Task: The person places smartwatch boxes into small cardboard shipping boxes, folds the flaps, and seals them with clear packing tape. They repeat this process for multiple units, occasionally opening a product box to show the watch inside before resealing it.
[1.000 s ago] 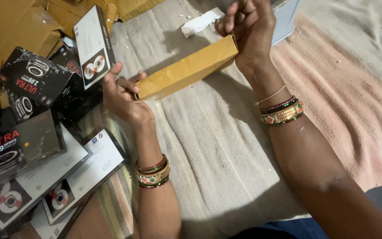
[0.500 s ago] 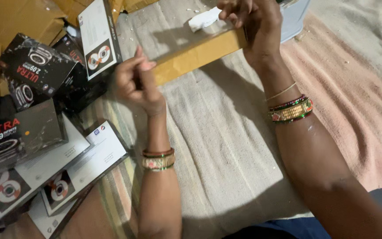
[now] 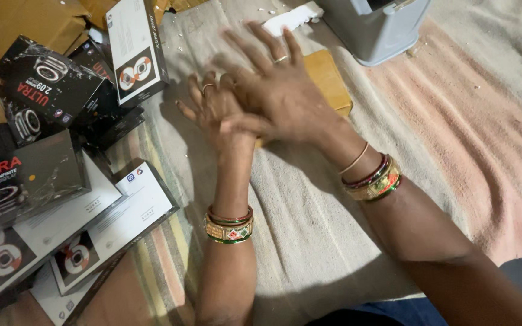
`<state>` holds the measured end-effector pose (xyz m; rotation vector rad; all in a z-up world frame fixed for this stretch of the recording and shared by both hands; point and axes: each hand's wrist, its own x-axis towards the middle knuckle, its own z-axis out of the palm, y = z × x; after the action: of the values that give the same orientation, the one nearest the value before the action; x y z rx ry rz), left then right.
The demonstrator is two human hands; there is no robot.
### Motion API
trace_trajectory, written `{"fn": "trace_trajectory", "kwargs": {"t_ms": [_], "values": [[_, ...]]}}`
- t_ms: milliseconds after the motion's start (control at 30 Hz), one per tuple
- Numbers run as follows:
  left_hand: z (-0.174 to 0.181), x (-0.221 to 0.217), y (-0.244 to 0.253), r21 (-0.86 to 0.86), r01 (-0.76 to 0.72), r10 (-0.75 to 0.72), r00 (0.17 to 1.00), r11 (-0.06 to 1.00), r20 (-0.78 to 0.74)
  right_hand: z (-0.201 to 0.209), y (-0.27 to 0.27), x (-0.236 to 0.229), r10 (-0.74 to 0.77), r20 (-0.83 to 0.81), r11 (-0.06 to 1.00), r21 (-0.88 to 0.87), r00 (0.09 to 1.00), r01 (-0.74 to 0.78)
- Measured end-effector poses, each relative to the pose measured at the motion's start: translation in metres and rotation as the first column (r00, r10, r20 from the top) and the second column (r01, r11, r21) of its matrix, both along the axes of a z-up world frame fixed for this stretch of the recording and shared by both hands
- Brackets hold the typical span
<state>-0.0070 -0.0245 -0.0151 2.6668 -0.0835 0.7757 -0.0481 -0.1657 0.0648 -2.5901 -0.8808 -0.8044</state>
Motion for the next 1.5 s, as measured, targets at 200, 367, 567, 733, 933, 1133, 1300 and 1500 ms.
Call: {"fn": "trace_trajectory", "kwargs": {"t_ms": [200,367,567,733,933,1133,1300,1500], "values": [[0.009,-0.003,-0.001,0.113,-0.053,0.077,0.973,0.992,-0.215,-0.008,-0.014,0.008,0.117,-0.088,0.985,0.141,0.989,-0.104],[0.024,-0.009,-0.002,0.118,-0.045,0.05,0.998,0.992,-0.038,-0.016,-0.008,0.013,0.028,-0.115,0.998,0.056,0.993,-0.022],[0.071,-0.04,0.022,-0.074,-0.15,0.114,0.925,0.986,-0.364,-0.03,-0.062,0.031,-0.308,-0.146,0.904,0.265,0.94,0.337],[0.063,-0.034,0.038,-0.194,-0.182,0.021,0.779,0.964,-0.627,-0.025,-0.085,0.023,-0.404,-0.624,0.837,0.042,0.669,0.545],[0.024,-0.015,0.049,-0.839,-0.101,-0.407,0.839,0.535,-0.361,-0.022,-0.087,0.026,-0.179,-0.68,0.833,0.28,0.711,0.477],[0.033,-0.03,0.053,-0.979,0.012,-0.427,0.901,0.204,-0.078,-0.028,-0.094,0.03,0.118,-0.608,0.745,0.577,0.785,0.335],[0.047,-0.029,0.078,-0.989,0.09,-0.184,0.981,0.114,0.068,-0.025,-0.099,0.036,0.184,-0.606,0.635,0.674,0.774,0.378],[0.092,-0.036,0.154,-0.906,0.4,-0.04,0.916,0.142,0.398,-0.017,-0.095,0.039,0.159,-0.586,0.604,0.695,0.795,0.391]]}}
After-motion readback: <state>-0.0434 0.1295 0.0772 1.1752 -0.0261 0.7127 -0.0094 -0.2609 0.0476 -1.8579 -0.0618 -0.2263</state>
